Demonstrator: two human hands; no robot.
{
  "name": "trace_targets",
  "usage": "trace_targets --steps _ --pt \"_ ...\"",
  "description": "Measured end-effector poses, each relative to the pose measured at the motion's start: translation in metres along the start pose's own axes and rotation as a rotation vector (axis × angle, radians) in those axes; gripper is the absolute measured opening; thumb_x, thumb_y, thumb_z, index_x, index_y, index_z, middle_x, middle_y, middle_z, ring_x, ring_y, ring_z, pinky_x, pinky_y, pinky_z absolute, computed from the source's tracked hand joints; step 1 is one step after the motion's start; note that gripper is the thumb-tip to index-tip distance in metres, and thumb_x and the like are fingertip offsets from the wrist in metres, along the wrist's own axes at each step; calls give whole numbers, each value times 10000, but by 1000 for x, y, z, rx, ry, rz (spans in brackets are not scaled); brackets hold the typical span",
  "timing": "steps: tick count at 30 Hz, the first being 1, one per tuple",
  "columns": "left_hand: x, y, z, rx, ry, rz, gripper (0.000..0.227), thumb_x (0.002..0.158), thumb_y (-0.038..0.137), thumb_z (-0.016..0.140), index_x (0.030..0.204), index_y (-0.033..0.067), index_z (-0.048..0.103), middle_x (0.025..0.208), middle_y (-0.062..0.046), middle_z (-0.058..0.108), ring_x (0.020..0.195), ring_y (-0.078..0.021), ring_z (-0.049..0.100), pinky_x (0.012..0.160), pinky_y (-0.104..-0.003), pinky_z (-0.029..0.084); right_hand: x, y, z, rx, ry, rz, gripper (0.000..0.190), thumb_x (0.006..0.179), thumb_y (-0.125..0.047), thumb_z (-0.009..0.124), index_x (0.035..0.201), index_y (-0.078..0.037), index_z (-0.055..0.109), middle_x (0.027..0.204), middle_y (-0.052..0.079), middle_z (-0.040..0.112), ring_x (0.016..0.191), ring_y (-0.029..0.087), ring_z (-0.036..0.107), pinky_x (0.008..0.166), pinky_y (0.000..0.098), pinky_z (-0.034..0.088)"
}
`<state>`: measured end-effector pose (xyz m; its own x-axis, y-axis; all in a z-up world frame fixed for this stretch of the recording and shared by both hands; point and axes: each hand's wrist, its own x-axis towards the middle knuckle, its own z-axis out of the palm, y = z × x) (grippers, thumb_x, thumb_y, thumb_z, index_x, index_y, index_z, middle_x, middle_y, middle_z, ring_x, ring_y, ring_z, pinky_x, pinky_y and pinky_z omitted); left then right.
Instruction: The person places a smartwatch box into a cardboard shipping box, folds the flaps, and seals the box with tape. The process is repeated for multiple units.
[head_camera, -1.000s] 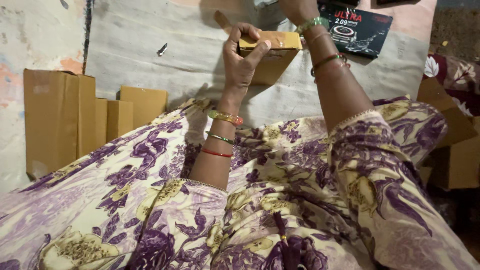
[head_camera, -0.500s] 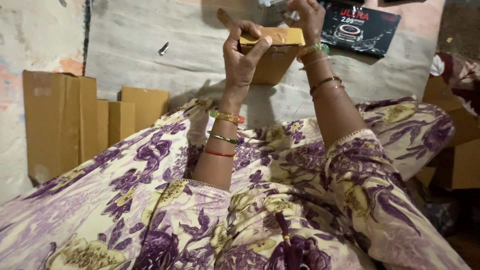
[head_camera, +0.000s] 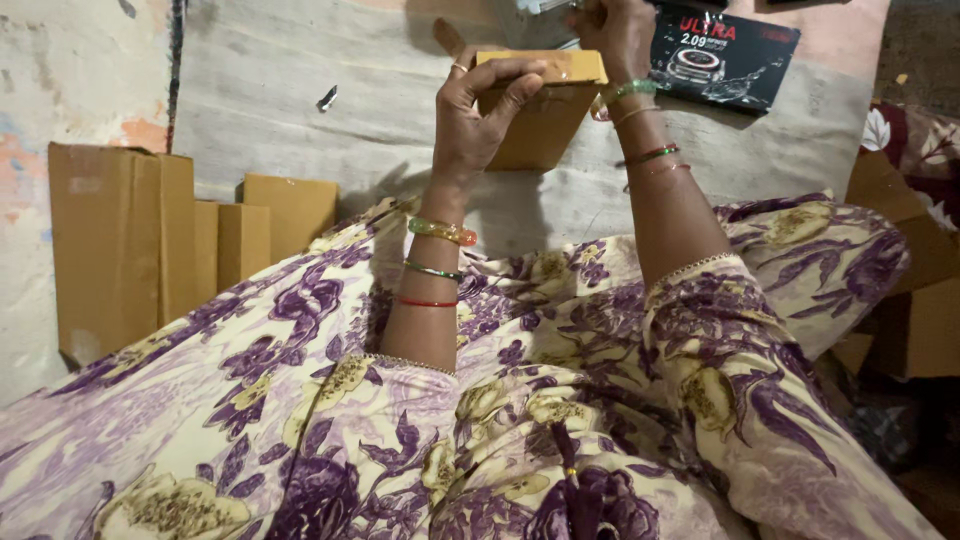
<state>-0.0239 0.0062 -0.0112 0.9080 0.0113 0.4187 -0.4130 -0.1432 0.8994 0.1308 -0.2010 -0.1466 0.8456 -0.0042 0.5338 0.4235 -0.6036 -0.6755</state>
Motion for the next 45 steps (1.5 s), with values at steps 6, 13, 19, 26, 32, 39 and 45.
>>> trace_targets --steps 6,13,19,26,32,39,45 --pt "0 2 -8 -96 -121 13 320 864 10 842 1161 78 745 1197 -12 644 1128 -131 677 1035 -301 548 3 19 -12 -562 -46 -12 92 817 -51 742 733 -72 709 693 156 709 610 314 717 518 376 565" --pt "9 -11 -5 -175 -99 -23 332 890 -148 749 1162 43 732 1204 -14 636 1143 -150 706 1001 -309 588 -16 -50 -119 269 -96 57 107 1033 24 729 957 -40 691 879 68 742 722 112 689 634 251 547" --pt "15 -16 -7 -160 -118 -40 340 885 -132 767 1172 43 720 1196 -19 685 1125 -143 716 1001 -306 604 -21 -148 -155 123 -195 -405 67 1027 19 755 1028 -31 710 968 64 737 838 132 685 723 245 565" --pt "18 -9 -11 -155 -165 37 347 893 -74 810 1197 64 714 1215 -8 736 1164 -141 693 1072 -302 565 -22 -192 -128 -344 -174 -605 124 1005 -232 790 955 -138 725 858 2 680 703 151 617 623 321 485" --pt "14 -3 -20 59 -169 168 358 854 7 846 1190 72 740 1185 -25 765 1145 -152 644 1075 -328 521 -25 -193 -123 -446 -89 -616 144 969 -263 796 906 -170 707 819 -23 662 675 139 624 600 332 457" --pt "16 -17 -8 -23 -90 37 141 971 168 781 1105 130 804 1116 14 741 1037 -104 740 939 -297 603 -29 -177 -117 -500 -31 -392 826 877 -458 858 1451 7 487 770 -41 668 547 127 588 513 301 449" --pt "10 -23 7 -195 117 -38 228 935 176 788 1128 56 772 1065 -56 721 983 -160 722 879 -307 643 -28 -172 -126 -509 67 -423 962 787 -678 796 1403 -17 467 923 126 680 766 244 644 640 364 521"
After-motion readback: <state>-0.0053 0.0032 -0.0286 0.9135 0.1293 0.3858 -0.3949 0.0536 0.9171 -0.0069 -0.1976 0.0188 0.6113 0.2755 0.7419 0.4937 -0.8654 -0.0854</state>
